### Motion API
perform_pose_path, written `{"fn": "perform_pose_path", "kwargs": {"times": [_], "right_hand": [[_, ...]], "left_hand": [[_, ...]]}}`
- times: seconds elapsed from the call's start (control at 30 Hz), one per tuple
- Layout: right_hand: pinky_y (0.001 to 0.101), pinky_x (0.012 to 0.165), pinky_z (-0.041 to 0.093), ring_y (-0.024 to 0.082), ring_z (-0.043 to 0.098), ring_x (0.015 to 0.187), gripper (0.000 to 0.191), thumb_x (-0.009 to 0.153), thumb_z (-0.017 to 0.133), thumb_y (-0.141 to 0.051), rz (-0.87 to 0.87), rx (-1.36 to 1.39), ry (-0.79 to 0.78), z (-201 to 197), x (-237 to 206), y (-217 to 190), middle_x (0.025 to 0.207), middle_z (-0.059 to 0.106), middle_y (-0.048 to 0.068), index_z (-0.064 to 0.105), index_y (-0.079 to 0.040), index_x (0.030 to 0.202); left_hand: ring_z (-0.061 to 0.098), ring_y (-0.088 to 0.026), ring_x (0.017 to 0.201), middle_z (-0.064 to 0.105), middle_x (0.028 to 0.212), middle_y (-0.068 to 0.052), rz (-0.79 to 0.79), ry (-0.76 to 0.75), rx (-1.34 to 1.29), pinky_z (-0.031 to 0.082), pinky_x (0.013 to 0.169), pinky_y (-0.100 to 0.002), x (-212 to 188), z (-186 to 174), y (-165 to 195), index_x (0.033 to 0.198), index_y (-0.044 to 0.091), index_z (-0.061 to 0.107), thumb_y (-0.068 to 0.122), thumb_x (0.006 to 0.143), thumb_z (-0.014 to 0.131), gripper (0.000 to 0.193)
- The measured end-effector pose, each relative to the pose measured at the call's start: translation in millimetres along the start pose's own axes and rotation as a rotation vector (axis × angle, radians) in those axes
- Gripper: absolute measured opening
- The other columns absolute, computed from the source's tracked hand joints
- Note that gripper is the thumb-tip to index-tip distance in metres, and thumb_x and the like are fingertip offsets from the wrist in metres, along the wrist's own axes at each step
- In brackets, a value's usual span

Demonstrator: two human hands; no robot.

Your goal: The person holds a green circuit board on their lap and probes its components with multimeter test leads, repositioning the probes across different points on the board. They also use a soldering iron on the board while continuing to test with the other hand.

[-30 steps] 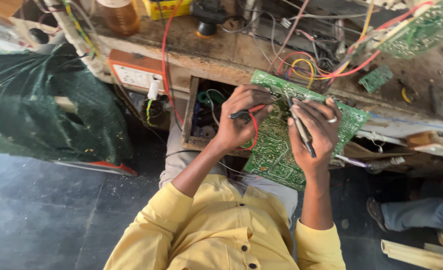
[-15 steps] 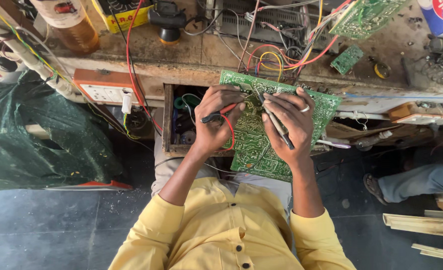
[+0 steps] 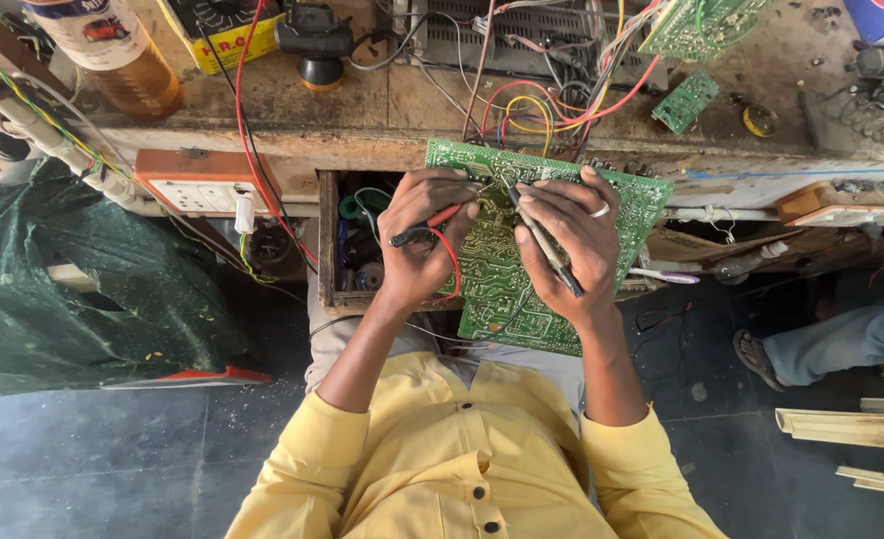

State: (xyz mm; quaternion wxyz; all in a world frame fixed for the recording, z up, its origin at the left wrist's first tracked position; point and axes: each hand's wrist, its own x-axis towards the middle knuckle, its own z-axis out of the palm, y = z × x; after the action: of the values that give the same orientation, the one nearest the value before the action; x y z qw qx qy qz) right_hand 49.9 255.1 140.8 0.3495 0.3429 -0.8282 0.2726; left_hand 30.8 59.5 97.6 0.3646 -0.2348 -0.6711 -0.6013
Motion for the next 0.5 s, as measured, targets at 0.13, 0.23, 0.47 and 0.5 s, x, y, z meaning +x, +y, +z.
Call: {"fn": "perform_pose_path", "kwargs": {"times": [0.13, 0.23, 0.47, 0.5], "right_hand": [[0.0492, 0.123, 0.034, 0.026, 0.066, 0.121, 0.023, 0.095, 0.074, -0.007, -0.002, -0.016, -0.004, -0.4, -0.5, -0.8, 0.122, 0.075, 0.009, 0.071, -0.004, 0.118], [0.0492, 0.123, 0.034, 0.026, 0.066, 0.121, 0.023, 0.095, 0.074, -0.007, -0.006, -0.014, -0.001, -0.3, 0.0, -0.3, 0.122, 0.075, 0.009, 0.071, -0.003, 0.118], [0.0495, 0.123, 0.034, 0.026, 0.066, 0.121, 0.022, 0.095, 0.073, -0.007, -0.007, -0.008, 0.007, 0.0, -0.5, 0.4, 0.120, 0.075, 0.009, 0.072, -0.003, 0.116], [0.0498, 0.123, 0.034, 0.027, 0.066, 0.120, 0.021, 0.095, 0.073, -0.007, -0.010, -0.006, 0.011, 0.0, -0.6, 0.6, 0.120, 0.075, 0.010, 0.072, -0.003, 0.115]], "left_hand": [[0.070, -0.027, 0.111, 0.075, 0.103, -0.009, 0.002, -0.005, -0.001, 0.056, 0.098, -0.037, -0.4, -0.2, -0.3, 0.103, 0.001, 0.073, 0.001, 0.088, 0.080, 0.017], [0.070, -0.027, 0.111, 0.075, 0.103, -0.009, 0.005, -0.006, 0.005, 0.056, 0.099, -0.037, 0.3, -0.4, -0.8, 0.103, 0.001, 0.073, 0.001, 0.087, 0.080, 0.017], [0.070, -0.027, 0.111, 0.075, 0.103, -0.009, 0.009, -0.002, -0.003, 0.056, 0.099, -0.038, 0.6, -0.2, -0.5, 0.102, 0.001, 0.072, 0.000, 0.087, 0.079, 0.017], [0.070, -0.027, 0.111, 0.075, 0.103, -0.009, 0.010, -0.001, -0.006, 0.056, 0.099, -0.038, 0.6, -0.2, -0.4, 0.102, 0.001, 0.072, 0.000, 0.087, 0.080, 0.017]]}}
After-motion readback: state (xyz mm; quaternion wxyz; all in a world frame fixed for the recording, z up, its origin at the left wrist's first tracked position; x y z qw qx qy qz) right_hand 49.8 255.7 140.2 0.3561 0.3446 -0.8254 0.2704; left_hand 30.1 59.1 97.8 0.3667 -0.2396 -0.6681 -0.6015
